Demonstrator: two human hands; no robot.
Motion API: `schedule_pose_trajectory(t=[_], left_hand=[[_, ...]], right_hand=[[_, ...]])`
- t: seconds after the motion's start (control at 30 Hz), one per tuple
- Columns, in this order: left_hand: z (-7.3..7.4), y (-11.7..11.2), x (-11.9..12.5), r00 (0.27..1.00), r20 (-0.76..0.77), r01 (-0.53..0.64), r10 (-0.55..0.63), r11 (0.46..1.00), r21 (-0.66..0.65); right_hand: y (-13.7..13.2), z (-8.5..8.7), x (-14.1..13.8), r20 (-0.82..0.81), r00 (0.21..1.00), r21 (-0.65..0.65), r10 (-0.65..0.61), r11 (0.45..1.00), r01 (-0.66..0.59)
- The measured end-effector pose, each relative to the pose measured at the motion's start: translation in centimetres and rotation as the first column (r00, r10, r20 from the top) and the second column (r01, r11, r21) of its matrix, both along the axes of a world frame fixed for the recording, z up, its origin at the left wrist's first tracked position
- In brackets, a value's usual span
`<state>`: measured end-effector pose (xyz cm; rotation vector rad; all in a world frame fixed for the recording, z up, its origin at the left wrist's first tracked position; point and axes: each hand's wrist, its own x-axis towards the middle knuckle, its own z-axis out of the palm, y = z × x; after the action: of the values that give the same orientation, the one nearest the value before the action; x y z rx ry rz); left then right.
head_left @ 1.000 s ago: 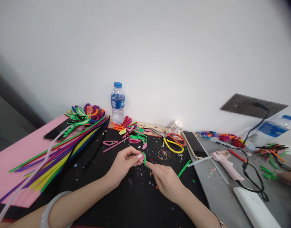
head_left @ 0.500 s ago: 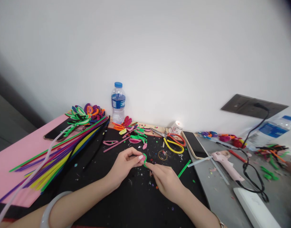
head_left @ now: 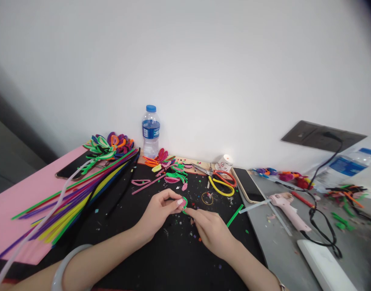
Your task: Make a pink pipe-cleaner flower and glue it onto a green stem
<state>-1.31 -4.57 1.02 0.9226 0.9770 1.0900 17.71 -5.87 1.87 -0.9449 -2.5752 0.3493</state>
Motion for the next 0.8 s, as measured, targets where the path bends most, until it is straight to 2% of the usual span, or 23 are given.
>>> schedule_pose_trajectory(t=[0.43, 0.8], left_hand=[[-0.30, 0.07, 0.01, 0.993, -0.118, 0.001, 0.007, 0.998, 0.068], [-0.17, -0.07, 0.13, 0.990, -0.140, 0.017, -0.006, 0.997, 0.076]], right_hand=[[0.05, -0.07, -0.05, 0.001, 1.000, 0.015, -0.006, 1.000, 0.006], [0.03, -0.19, -0.05, -0.019, 1.000, 0.010, -0.008, 1.000, 0.008]])
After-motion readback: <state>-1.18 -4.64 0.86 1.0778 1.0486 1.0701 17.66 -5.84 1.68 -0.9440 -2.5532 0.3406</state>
